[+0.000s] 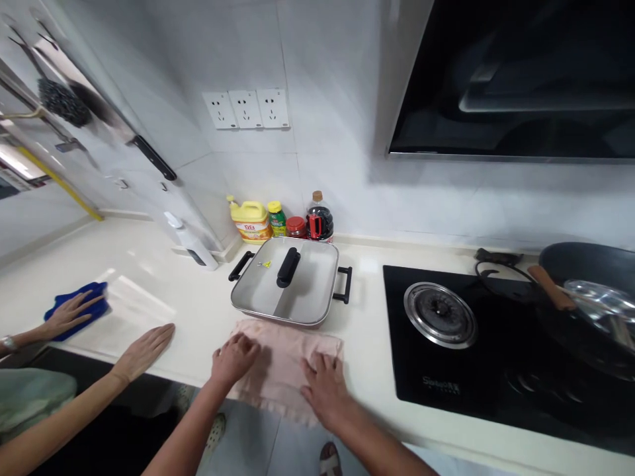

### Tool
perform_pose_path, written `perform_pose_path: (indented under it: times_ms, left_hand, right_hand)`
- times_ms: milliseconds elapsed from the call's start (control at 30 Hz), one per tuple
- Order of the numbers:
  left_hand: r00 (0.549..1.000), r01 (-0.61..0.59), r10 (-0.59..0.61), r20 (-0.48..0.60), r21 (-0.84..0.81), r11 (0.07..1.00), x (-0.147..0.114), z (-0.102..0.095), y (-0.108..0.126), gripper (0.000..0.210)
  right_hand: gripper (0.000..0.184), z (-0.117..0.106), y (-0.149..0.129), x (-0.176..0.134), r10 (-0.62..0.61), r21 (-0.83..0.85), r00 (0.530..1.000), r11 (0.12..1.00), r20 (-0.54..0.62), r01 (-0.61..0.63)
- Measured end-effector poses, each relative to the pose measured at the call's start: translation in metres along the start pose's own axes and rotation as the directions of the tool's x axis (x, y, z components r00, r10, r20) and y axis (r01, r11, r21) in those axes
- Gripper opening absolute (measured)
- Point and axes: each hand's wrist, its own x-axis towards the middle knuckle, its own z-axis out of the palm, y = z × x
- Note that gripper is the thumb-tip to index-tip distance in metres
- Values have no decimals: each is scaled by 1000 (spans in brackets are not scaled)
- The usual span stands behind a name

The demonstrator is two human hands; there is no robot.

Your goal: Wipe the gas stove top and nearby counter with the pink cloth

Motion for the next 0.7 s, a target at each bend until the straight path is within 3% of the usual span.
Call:
perform_pose_path:
  times_ms: [67,200,300,400,533,700]
  left_hand:
    - [996,69,-70,-54,-15,997,-2,11,6,60]
    - [956,67,-57,-288,23,997,-34,63,41,76]
    - [939,-47,66,-337,66,997,-64,99,73,79]
    - [892,-225,238,-385,78,971,-86,120,103,78]
    - [780,-461,466,-418,120,879,-99,136,146,72]
    - [655,-646,654,-378,168,744,-101,146,211,71]
  right_hand:
    - [60,17,-4,-8,-23,22,999,999,-33,23]
    - [46,37,24,-35,-8,29,987,999,-159,13]
    - [31,46,61,-65,22,20,937,1000,-348,-16]
    - [27,52,96,-102,46,30,874,999,-483,-36]
    - [29,52,133,-149,97,77,849,995,-520,-67]
    - [28,48,180,-191,166,105,809,986,-564,-129]
